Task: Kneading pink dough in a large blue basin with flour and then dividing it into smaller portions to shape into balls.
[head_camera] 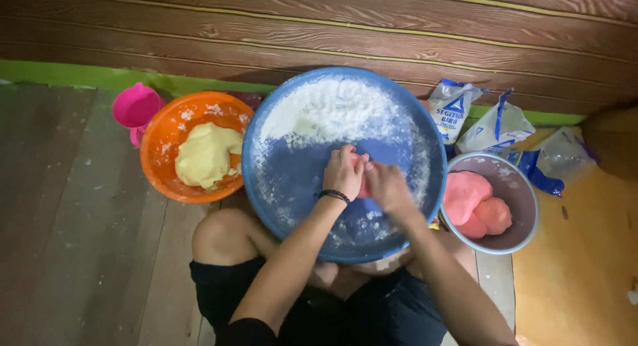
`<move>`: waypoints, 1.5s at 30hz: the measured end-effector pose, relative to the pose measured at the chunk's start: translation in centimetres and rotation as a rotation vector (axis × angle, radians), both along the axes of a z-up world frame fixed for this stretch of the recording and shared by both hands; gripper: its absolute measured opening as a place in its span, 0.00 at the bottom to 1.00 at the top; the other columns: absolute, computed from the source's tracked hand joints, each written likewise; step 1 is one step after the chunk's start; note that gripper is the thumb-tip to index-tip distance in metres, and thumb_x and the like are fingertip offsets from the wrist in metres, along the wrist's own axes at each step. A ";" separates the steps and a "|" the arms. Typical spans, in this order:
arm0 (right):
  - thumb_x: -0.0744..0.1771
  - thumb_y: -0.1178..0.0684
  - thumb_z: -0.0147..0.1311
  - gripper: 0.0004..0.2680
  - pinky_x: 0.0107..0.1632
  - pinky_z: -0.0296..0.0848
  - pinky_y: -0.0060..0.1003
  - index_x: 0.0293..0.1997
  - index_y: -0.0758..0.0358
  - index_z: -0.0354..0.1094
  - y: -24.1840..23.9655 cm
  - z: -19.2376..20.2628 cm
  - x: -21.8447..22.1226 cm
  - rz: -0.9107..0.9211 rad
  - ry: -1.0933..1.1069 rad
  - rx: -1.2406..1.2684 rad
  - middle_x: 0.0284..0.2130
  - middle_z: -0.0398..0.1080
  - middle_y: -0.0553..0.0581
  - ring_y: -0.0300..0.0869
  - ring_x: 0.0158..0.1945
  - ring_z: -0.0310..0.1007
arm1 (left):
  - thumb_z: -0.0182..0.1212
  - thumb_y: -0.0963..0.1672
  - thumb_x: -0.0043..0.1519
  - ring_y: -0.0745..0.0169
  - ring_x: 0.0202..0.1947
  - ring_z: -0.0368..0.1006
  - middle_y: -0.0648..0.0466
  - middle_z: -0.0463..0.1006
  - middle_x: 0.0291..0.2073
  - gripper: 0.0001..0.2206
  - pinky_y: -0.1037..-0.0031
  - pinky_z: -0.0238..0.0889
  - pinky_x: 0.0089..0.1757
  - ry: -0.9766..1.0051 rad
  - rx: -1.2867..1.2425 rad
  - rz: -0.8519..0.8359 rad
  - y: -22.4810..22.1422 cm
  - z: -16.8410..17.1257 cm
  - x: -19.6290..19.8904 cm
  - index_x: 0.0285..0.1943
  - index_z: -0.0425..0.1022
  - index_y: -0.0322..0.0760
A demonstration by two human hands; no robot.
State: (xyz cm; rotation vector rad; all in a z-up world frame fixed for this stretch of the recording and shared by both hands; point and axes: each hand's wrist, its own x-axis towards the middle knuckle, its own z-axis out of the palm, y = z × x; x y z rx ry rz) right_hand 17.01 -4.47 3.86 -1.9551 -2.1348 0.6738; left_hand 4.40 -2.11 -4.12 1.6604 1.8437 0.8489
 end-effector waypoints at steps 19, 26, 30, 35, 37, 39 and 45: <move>0.74 0.40 0.37 0.19 0.28 0.73 0.47 0.23 0.51 0.63 6.4 -7.0 3.1 0.019 -0.106 0.624 0.15 0.68 0.56 0.54 0.25 0.76 | 0.41 0.55 0.71 0.41 0.40 0.81 0.43 0.83 0.37 0.20 0.54 0.75 0.40 0.003 0.043 -0.046 4.1 1.3 -2.7 0.50 0.72 0.40; 0.73 0.39 0.41 0.13 0.39 0.73 0.47 0.49 0.53 0.70 1.0 0.2 1.8 0.253 -0.028 0.621 0.28 0.70 0.58 0.54 0.35 0.75 | 0.52 0.51 0.68 0.50 0.40 0.80 0.50 0.80 0.38 0.16 0.63 0.75 0.40 0.085 0.413 -0.235 -0.8 7.8 -6.5 0.61 0.72 0.46; 0.71 0.38 0.43 0.19 0.45 0.68 0.47 0.65 0.55 0.65 -1.0 -4.1 0.9 0.418 -0.064 0.561 0.45 0.68 0.57 0.52 0.47 0.69 | 0.52 0.48 0.68 0.45 0.45 0.78 0.47 0.78 0.43 0.16 0.63 0.74 0.44 0.082 0.331 -0.368 -5.1 8.5 -10.1 0.61 0.73 0.38; 0.70 0.41 0.48 0.18 0.50 0.65 0.47 0.65 0.56 0.60 -2.6 -1.5 -1.3 0.371 -0.031 0.435 0.50 0.62 0.57 0.53 0.52 0.64 | 0.58 0.47 0.62 0.27 0.60 0.66 0.35 0.69 0.56 0.18 0.46 0.63 0.56 0.341 0.328 -0.183 -4.1 8.4 -7.3 0.57 0.77 0.34; 0.68 0.45 0.53 0.19 0.52 0.66 0.49 0.64 0.58 0.59 -2.9 -1.6 -1.1 0.384 -0.032 0.401 0.53 0.61 0.59 0.55 0.53 0.63 | 0.58 0.48 0.62 0.30 0.57 0.70 0.35 0.73 0.53 0.19 0.45 0.64 0.53 0.349 0.403 -0.150 -3.7 7.1 -5.8 0.59 0.76 0.34; 0.68 0.48 0.53 0.20 0.51 0.67 0.58 0.66 0.67 0.58 -1.9 -2.7 -0.3 0.399 0.075 0.255 0.53 0.66 0.70 0.67 0.54 0.69 | 0.55 0.50 0.65 0.31 0.57 0.71 0.40 0.80 0.45 0.17 0.42 0.59 0.56 0.445 0.474 -0.110 -2.2 5.1 -4.6 0.51 0.82 0.36; 0.67 0.37 0.55 0.32 0.59 0.61 0.51 0.76 0.65 0.48 -3.1 -4.5 -1.7 0.264 -0.108 0.264 0.58 0.63 0.61 0.53 0.61 0.62 | 0.39 0.52 0.69 0.34 0.73 0.54 0.43 0.68 0.67 0.23 0.44 0.40 0.67 0.373 -0.120 -0.120 2.1 6.3 -6.1 0.71 0.70 0.49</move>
